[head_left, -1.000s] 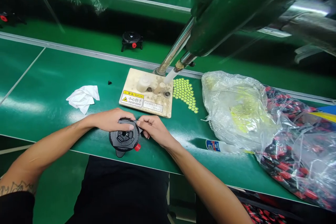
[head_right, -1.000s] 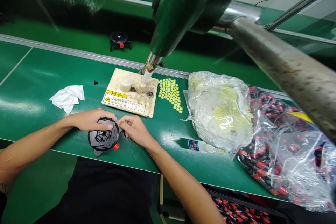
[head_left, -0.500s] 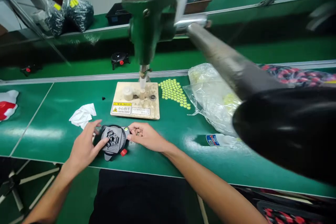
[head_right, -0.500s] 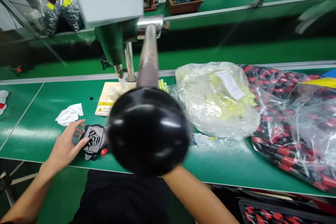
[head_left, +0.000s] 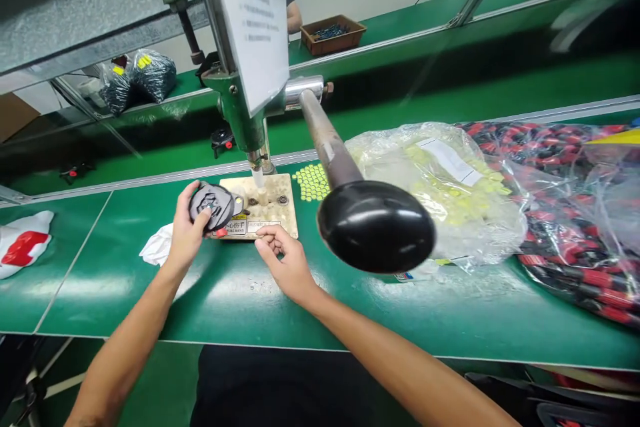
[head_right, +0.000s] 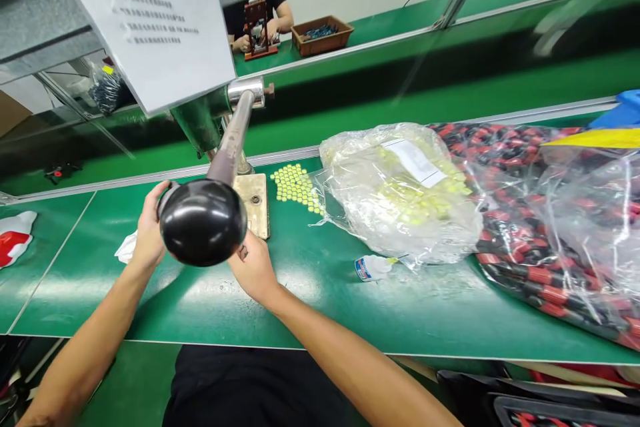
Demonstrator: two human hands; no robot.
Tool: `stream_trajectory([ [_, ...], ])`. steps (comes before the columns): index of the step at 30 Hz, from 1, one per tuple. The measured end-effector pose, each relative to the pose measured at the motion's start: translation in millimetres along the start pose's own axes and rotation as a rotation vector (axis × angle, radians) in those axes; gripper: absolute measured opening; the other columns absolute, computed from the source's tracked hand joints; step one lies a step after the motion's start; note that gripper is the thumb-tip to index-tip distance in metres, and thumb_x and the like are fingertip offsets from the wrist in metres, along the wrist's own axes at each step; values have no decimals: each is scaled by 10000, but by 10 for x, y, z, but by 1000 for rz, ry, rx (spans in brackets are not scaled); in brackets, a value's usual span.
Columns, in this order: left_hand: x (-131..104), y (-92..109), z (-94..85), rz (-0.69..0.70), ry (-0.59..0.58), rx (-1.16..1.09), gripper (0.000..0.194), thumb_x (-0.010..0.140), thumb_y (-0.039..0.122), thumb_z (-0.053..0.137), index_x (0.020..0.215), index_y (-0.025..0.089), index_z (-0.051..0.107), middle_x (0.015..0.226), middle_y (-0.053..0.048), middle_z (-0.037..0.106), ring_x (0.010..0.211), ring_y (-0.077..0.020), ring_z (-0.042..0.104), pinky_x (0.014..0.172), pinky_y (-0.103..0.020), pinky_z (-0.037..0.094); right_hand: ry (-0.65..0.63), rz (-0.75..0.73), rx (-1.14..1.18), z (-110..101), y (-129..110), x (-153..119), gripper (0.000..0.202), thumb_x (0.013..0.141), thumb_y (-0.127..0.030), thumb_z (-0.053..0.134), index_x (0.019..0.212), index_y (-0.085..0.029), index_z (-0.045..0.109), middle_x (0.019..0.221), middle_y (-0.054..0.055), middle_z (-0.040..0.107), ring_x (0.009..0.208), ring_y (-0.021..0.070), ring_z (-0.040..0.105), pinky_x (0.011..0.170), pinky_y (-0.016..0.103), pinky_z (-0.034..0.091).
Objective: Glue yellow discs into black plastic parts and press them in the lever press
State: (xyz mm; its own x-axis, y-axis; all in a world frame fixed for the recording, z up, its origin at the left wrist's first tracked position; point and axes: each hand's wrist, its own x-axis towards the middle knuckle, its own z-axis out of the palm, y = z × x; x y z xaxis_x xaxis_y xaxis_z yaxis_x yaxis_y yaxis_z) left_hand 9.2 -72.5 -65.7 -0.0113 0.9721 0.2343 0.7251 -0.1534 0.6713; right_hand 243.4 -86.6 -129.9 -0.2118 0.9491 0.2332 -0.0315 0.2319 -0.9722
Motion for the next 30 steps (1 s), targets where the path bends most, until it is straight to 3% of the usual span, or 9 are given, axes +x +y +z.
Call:
stream_trajectory([
  [3, 391, 143, 145, 21, 89, -132, 582, 1013, 453, 526, 1526, 183, 478, 1604, -176, 539, 1488, -293, 534, 1264, -474, 432, -54, -28, -58, -39, 6, 33, 257, 1009, -422, 600, 886, -204, 659, 710, -20, 564, 628, 125, 484, 602, 273, 409],
  [7, 593, 210, 276, 28, 89, -197, 476, 989, 435, 577, 1397, 198, 640, 1480, -132, 676, 1415, -313, 605, 1225, -472, 473, -62, -102, -118, -33, 29, 33, 266, 1014, -398, 596, 838, -213, 671, 699, -6, 577, 621, 131, 472, 596, 276, 400],
  [13, 663, 286, 227, 72, 3, 47, 471, 1064, 374, 437, 1451, 181, 626, 1492, -142, 666, 1406, -312, 608, 1240, -510, 448, -99, -107, -133, 16, 94, 41, 266, 997, -430, 653, 813, -243, 698, 670, -3, 586, 614, 152, 488, 595, 293, 423],
  [16, 685, 365, 149, 69, -33, 259, 515, 1096, 441, 385, 1459, 166, 625, 1543, -173, 606, 1435, -359, 577, 1228, -574, 446, -110, -113, -142, 10, 81, 60, 288, 1009, -409, 623, 791, -231, 682, 659, -12, 576, 590, 135, 479, 574, 276, 407],
  [19, 681, 421, 107, 227, -73, 351, 565, 1046, 539, 532, 1463, 172, 630, 1679, -183, 448, 1544, -390, 449, 1277, -578, 388, -116, -128, -156, -9, 47, 67, 285, 1000, -362, 615, 764, -212, 670, 641, -21, 566, 567, 116, 474, 556, 260, 391],
  [21, 668, 446, 127, 314, -131, 347, 584, 1001, 536, 627, 1471, 190, 634, 1678, -168, 458, 1548, -383, 442, 1295, -553, 371, -114, -138, -168, -9, 34, 58, 273, 988, -333, 625, 754, -204, 678, 633, -25, 569, 556, 108, 472, 552, 256, 387],
  [25, 631, 497, 219, 242, -164, 362, 564, 990, 513, 655, 1491, 255, 631, 1637, -111, 522, 1450, -373, 546, 1248, -552, 442, -85, -152, -187, 0, 23, 24, 265, 974, -311, 651, 735, -202, 681, 623, -28, 581, 547, 105, 486, 547, 251, 392],
  [27, 615, 522, 244, 196, -160, 368, 563, 990, 519, 656, 1504, 292, 623, 1645, -84, 516, 1443, -382, 544, 1208, -569, 484, -11, -159, -197, -66, -32, 24, 270, 1004, -310, 617, 760, -208, 669, 630, -32, 567, 562, 110, 503, 556, 249, 406],
  [30, 603, 546, 248, 161, -170, 367, 571, 988, 533, 659, 1513, 316, 615, 1642, -73, 518, 1439, -385, 535, 1147, -568, 540, 399, -252, -114, -365, -281, 68, 201, 1032, -328, 577, 870, -225, 637, 712, -34, 554, 603, 117, 523, 568, 247, 431],
])
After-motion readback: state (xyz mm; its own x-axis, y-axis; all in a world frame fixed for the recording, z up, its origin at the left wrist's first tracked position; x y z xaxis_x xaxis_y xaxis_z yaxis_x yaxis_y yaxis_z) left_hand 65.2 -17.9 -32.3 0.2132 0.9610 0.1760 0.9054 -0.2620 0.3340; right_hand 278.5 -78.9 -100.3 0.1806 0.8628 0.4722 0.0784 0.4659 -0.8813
